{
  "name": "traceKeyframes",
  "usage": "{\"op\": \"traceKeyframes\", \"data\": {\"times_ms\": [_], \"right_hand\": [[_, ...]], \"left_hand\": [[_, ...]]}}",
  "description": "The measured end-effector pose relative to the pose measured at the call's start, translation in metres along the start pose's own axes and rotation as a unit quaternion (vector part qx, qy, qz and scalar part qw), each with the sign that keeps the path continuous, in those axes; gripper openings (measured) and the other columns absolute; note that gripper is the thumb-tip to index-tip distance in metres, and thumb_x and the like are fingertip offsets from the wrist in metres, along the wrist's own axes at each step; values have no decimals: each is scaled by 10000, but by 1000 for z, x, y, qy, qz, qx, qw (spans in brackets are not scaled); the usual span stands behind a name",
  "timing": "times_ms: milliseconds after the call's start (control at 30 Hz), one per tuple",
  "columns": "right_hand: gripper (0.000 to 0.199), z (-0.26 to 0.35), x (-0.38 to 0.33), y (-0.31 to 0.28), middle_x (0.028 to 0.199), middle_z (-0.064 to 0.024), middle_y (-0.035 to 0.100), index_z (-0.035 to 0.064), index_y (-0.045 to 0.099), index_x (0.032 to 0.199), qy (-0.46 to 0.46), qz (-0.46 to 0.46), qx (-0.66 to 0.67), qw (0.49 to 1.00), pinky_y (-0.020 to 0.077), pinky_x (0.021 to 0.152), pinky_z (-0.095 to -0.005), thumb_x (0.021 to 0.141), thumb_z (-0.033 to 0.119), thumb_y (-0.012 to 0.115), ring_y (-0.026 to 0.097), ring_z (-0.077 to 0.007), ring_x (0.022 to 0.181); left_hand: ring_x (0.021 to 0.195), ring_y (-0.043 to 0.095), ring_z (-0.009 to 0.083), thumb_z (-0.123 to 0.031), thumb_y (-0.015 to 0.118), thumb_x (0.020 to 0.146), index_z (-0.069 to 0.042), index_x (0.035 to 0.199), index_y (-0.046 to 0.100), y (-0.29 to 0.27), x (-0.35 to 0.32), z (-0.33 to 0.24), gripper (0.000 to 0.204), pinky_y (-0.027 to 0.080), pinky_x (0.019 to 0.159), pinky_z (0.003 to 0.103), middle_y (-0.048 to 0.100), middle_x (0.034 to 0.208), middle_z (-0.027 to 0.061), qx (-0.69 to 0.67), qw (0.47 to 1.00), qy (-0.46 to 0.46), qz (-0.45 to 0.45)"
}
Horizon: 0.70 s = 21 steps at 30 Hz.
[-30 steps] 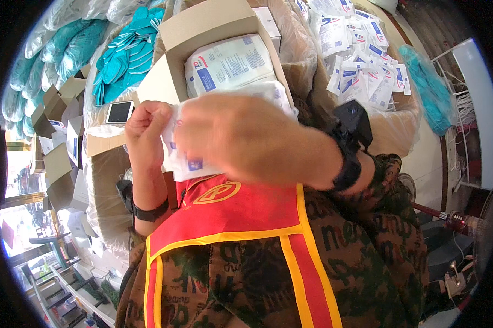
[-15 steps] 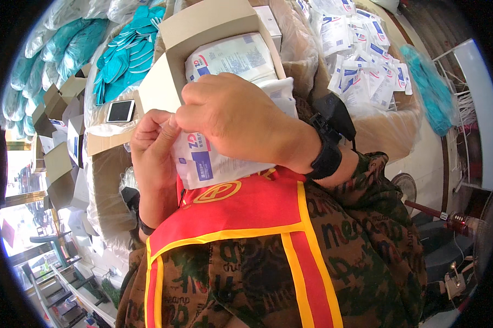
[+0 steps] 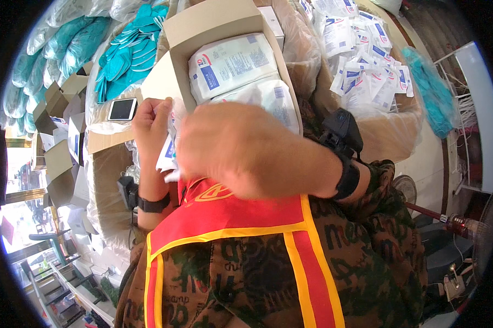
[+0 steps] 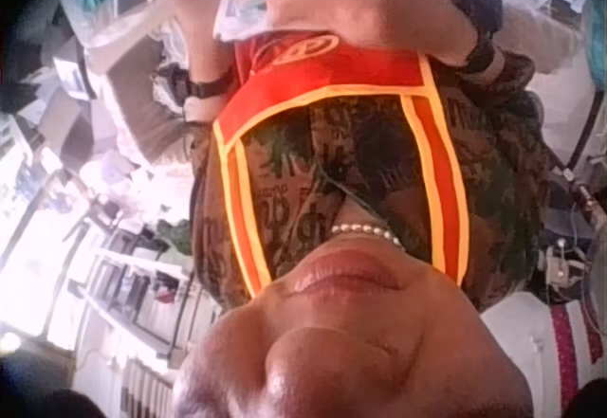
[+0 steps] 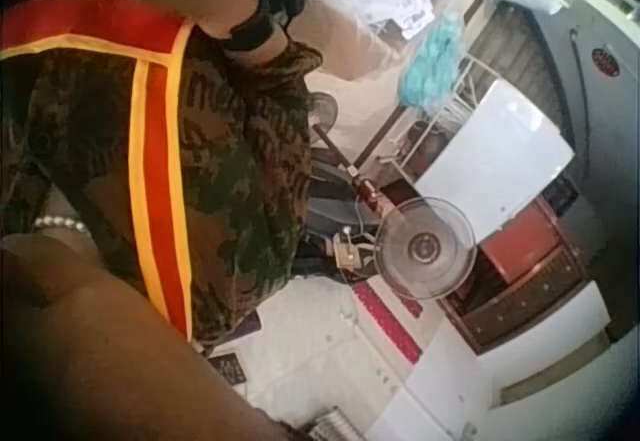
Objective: The recorder is packing several green medical masks into a white cardboard box along with small white packets.
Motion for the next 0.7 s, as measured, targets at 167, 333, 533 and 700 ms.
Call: {"op": "traceKeyframes", "data": {"times_ms": [167,333,533,700], "right_hand": [[88,-25,0,-13,768,-110,515,46,537,789,79,-35,-53,995,441,649,-384,745,24,610,537,-324,766],[83,-31,0,-7,768,-104,513,52,545,802,76,-50,-15,996,447,630,-373,752,44,610,541,-311,746],[91,-31,-2,-2,782,-108,508,40,565,819,71,-30,-34,996,452,633,-353,757,28,630,539,-294,736],[123,-22,-3,11,829,-80,512,70,547,814,39,-26,-110,993,470,707,-356,706,65,605,554,-276,822]], "left_hand": [[753,551,101,-51,707,763,-28,978,636,-14,-17,-70,227,436,677,255,621,831,50,213,934,280,53],[980,592,300,-25,670,725,-40,1162,578,-16,-45,-87,447,449,873,359,630,1054,137,5,940,74,334],[913,594,169,13,643,740,-20,1188,549,-7,-50,-80,458,460,831,292,632,987,102,-96,914,-15,393],[911,565,112,32,675,707,-22,1301,454,-1,-63,-73,636,471,811,287,625,976,48,-219,887,-123,386]]}}
Point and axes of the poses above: each hand's wrist, its own x-axis towards the middle knuckle, its own y-axis out of the palm, z = x × y, the point moved 3 cm from there along x, towards the middle knuckle
